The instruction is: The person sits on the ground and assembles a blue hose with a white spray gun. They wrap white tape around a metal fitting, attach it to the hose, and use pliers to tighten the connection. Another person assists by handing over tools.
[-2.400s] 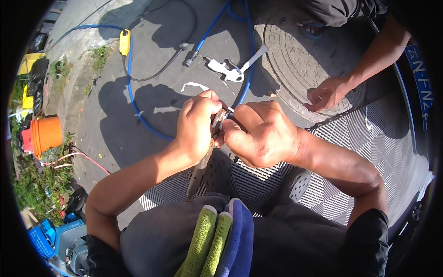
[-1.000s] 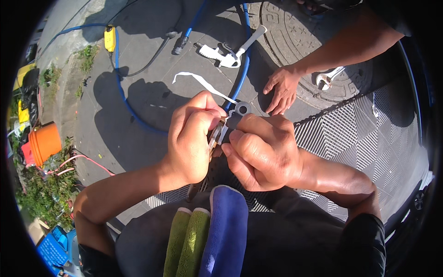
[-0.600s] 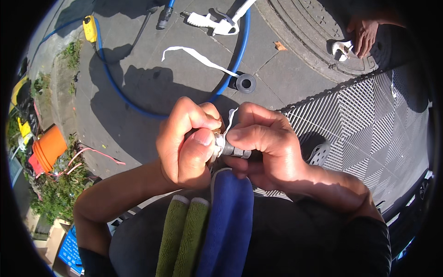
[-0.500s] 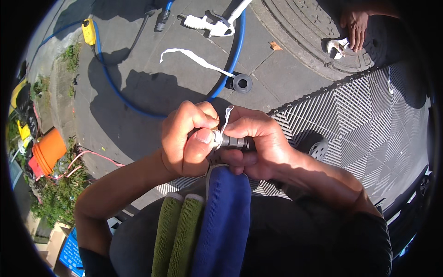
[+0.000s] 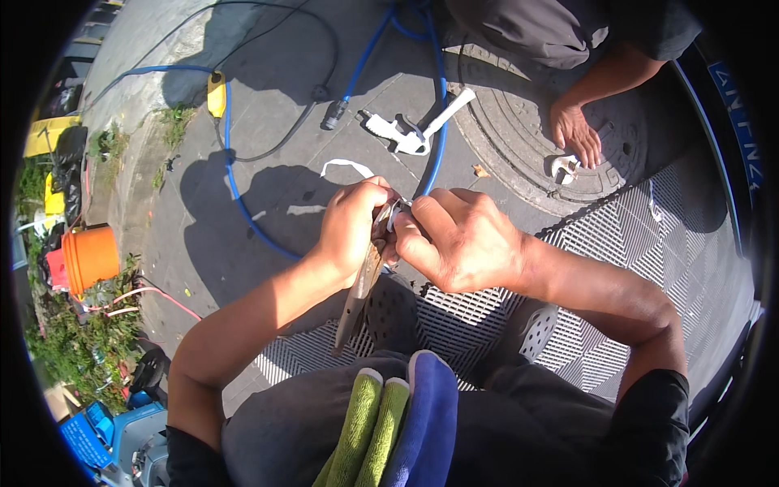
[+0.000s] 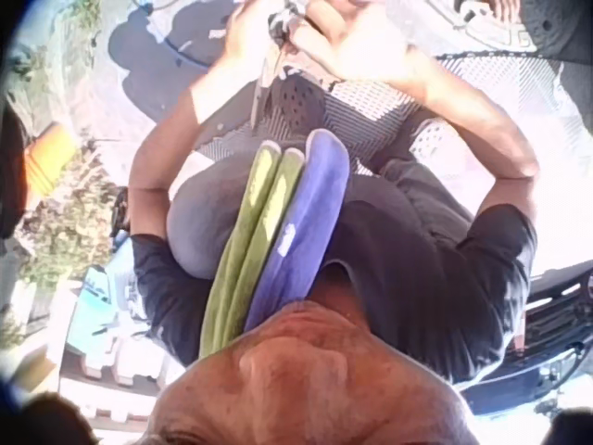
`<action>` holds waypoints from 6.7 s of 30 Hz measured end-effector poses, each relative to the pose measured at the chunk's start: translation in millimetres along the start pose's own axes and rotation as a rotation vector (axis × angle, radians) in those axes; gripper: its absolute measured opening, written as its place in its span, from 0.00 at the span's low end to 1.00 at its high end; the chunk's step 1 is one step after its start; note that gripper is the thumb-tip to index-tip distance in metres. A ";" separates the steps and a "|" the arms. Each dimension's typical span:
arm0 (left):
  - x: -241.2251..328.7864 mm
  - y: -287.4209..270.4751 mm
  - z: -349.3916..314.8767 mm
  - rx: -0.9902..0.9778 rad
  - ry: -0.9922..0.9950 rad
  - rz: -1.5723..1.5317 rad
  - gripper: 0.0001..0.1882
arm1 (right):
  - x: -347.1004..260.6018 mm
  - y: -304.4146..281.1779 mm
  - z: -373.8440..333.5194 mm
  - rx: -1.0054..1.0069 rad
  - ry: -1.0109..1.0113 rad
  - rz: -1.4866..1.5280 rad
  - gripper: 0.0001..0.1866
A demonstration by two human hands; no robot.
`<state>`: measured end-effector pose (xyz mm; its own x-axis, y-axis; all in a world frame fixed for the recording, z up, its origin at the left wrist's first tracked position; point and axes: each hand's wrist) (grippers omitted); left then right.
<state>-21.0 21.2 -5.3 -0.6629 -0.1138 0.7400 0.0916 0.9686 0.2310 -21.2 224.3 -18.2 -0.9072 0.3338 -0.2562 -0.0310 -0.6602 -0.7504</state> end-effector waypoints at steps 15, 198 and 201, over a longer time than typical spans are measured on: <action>-11.8 8.0 -21.4 -0.014 0.640 0.323 0.08 | -50.9 1.2 6.0 0.677 1.503 2.096 0.07; -79.9 -84.9 20.8 -0.321 0.184 -0.075 0.18 | 4.8 63.2 -16.9 -0.075 1.232 1.349 0.09; -75.1 -88.7 18.0 -0.299 0.189 -0.147 0.16 | 7.6 57.1 -19.2 -0.106 1.265 1.586 0.11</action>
<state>7.3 -52.2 -92.7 -0.5392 -0.3125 0.7820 0.2370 0.8348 0.4970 -21.8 202.0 -74.7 0.6379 -0.1633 -0.7526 0.3983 -0.7664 0.5039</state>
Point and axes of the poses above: each hand's wrist, its own z-axis towards the middle knuckle, its own y-axis out of the palm, x = y × z, and after that the axes turned 5 degrees about z, right-handed
